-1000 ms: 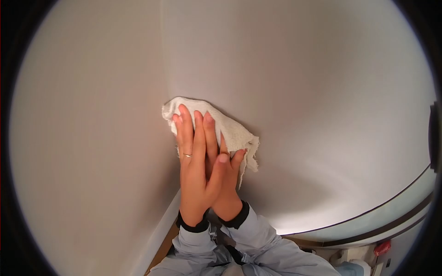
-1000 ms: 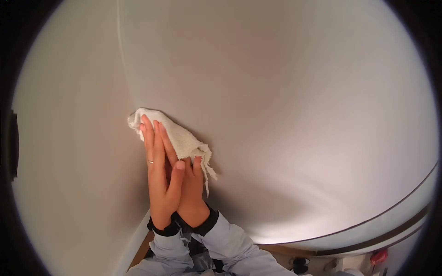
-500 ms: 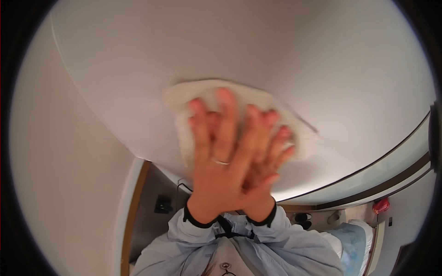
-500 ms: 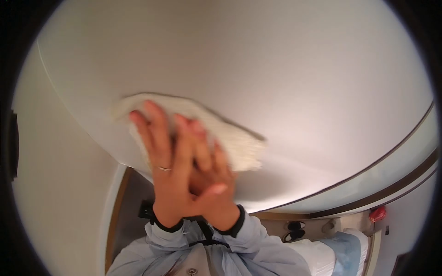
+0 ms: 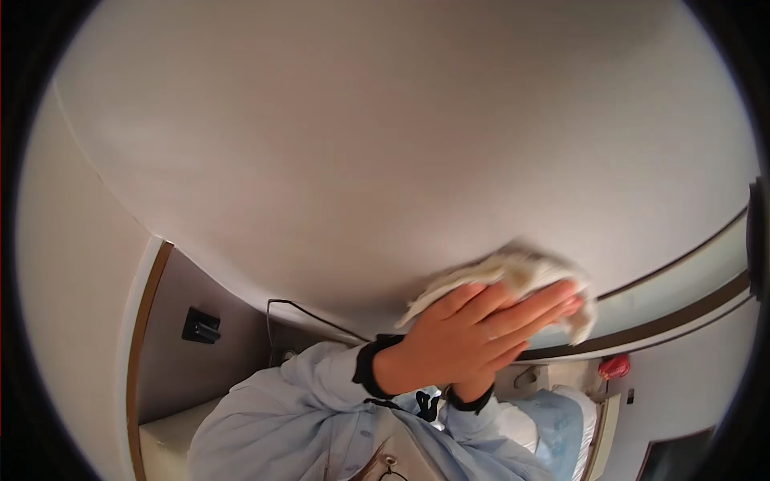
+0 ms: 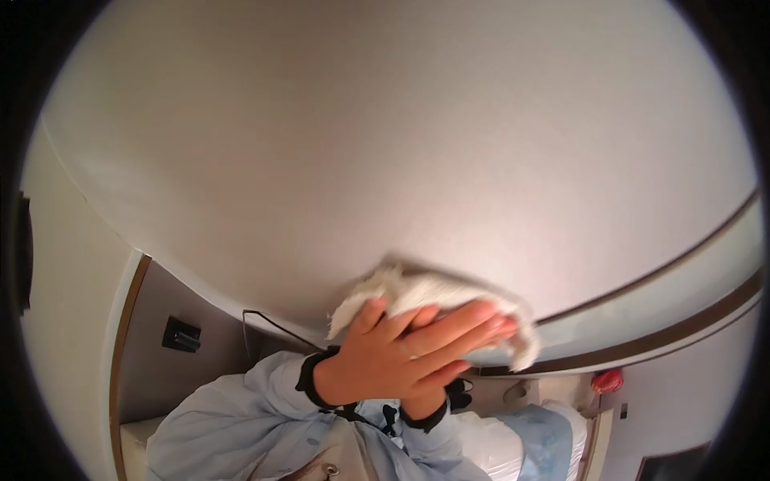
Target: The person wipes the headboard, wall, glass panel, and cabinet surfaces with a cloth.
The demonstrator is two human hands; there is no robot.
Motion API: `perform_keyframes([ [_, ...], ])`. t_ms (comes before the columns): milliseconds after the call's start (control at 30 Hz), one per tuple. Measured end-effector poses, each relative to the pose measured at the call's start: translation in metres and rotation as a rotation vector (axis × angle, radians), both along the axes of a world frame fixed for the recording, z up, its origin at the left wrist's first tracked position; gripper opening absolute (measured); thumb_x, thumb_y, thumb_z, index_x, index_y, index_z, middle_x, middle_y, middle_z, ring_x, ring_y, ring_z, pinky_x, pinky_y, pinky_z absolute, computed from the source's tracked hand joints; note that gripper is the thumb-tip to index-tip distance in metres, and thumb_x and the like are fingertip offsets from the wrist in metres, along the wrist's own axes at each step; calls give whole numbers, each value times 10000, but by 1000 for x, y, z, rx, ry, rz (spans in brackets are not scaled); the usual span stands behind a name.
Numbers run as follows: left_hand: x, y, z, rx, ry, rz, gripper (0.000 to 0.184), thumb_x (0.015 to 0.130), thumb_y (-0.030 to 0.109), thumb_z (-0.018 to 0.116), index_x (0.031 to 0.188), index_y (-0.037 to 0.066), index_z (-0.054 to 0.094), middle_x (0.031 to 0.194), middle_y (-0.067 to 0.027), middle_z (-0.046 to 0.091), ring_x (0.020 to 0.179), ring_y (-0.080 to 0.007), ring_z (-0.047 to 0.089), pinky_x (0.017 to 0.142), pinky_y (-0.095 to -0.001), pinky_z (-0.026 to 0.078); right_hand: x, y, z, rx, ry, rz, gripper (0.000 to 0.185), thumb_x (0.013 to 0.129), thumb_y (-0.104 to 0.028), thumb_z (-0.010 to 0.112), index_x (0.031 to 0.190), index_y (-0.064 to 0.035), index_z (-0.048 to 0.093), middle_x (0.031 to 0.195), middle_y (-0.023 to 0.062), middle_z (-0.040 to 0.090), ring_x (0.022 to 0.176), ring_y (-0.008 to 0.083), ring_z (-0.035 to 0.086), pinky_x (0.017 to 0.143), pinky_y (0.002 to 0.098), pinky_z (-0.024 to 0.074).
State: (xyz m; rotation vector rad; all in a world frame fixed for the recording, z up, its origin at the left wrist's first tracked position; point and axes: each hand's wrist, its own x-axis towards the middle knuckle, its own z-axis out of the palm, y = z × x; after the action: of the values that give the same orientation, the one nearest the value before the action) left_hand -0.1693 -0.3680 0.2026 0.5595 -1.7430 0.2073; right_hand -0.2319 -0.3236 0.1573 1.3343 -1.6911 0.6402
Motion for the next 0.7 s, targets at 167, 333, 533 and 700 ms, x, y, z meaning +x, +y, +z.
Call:
perform_keyframes([
  [167, 31, -16, -28, 81, 5, 149, 490, 887, 281, 491, 1376, 311, 478, 1466, 130, 376, 1279, -74, 376, 1131, -328, 188, 18, -17, -14, 50, -12, 123, 479, 886, -341, 488, 1342, -194, 489, 1403, 0, 456, 1223, 138, 458, 1021, 354, 322],
  [333, 104, -31, -20, 147, -18, 131, 461, 875, 320, 544, 1336, 327, 523, 1467, 67, 385, 1370, -225, 286, 1151, -433, 114, 79, -61, -6, 111, -44, 392, 475, 885, -340, 485, 1334, -184, 496, 1395, 5, 463, 1213, 136, 465, 1030, 359, 320],
  [533, 228, -71, -31, 252, -25, 168, 584, 827, 363, 619, 1368, 191, 485, 1521, -160, 231, 1399, -454, 120, 1115, -565, 60, 191, -113, -2, 253, -142, 732, 470, 884, -340, 483, 1323, -173, 505, 1386, 10, 471, 1202, 133, 473, 1040, 365, 317],
  [700, 311, -105, -34, 376, 144, 213, 736, 836, 336, 586, 1434, 3, 316, 1515, -315, 52, 1395, -515, -4, 1105, -581, 39, 290, -146, -35, 231, -63, 775, 455, 873, -315, 499, 1279, -114, 535, 1307, 44, 531, 1171, 171, 503, 1015, 358, 351],
])
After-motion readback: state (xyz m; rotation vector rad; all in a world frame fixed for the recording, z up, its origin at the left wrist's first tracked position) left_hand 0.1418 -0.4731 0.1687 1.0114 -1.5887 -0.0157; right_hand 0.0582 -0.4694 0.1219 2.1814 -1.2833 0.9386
